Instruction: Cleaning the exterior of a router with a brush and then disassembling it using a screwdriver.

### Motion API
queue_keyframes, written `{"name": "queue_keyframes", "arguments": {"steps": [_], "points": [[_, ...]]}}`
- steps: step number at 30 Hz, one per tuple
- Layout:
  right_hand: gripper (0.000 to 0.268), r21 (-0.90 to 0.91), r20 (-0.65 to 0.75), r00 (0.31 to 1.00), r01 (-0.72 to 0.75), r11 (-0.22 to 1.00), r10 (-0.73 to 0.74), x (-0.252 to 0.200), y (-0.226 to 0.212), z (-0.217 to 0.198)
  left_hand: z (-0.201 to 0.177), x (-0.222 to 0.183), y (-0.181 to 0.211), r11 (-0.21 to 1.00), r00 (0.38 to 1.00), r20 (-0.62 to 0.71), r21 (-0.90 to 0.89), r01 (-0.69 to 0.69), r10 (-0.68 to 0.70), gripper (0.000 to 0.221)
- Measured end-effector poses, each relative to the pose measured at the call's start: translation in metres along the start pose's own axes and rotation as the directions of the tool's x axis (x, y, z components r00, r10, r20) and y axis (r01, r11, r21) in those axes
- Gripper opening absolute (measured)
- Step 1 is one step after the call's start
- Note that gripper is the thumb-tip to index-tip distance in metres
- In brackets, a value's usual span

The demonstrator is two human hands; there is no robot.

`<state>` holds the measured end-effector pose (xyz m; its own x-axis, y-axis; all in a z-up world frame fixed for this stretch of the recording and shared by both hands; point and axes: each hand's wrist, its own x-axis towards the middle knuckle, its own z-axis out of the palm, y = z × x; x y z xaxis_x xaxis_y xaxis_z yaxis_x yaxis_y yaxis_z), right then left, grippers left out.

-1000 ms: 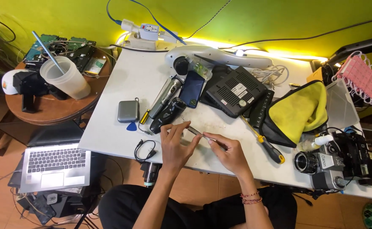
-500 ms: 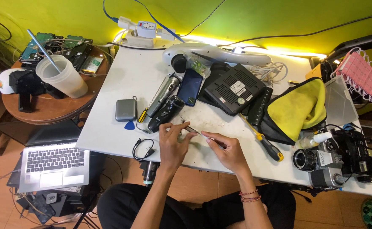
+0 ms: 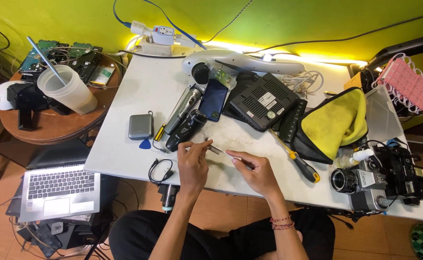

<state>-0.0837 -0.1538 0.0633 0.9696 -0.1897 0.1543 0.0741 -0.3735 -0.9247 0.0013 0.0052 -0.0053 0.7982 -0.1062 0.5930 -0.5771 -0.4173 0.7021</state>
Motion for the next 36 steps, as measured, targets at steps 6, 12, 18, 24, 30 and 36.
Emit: {"name": "queue_keyframes", "arguments": {"steps": [6, 12, 18, 24, 30, 36], "points": [[0.029, -0.006, -0.015, 1.000, 0.014, 1.000, -0.014, 0.006, -0.004, -0.002, -0.008, 0.004, 0.010, 0.999, 0.998, 0.037, 0.016, -0.043, 0.043, 0.021], [0.029, 0.010, -0.077, 0.997, -0.016, 1.000, 0.017, 0.002, 0.031, -0.003, -0.001, 0.004, 0.009, 0.996, 0.995, -0.045, 0.038, -0.085, 0.087, 0.025], [0.033, 0.111, -0.266, 0.952, -0.127, 0.986, 0.152, -0.004, 0.016, -0.028, 0.004, 0.002, 0.013, 0.992, 0.992, -0.053, 0.056, -0.115, 0.118, 0.045], [0.047, 0.055, -0.324, 0.905, -0.275, 0.960, 0.278, -0.002, 0.046, -0.071, 0.050, 0.017, 0.042, 0.983, 0.959, 0.235, -0.052, 0.175, -0.158, 0.043], [0.042, 0.132, -0.387, 0.898, -0.171, 0.976, 0.210, -0.002, 0.064, -0.075, 0.086, 0.076, 0.116, 0.496, 0.464, 0.514, -0.083, 0.864, -0.722, 0.063], [0.046, 0.160, -0.380, 0.904, -0.143, 0.977, 0.194, 0.000, 0.066, -0.079, 0.126, 0.077, 0.100, 0.412, 0.414, 0.377, -0.092, 0.907, -0.828, 0.067]]}}
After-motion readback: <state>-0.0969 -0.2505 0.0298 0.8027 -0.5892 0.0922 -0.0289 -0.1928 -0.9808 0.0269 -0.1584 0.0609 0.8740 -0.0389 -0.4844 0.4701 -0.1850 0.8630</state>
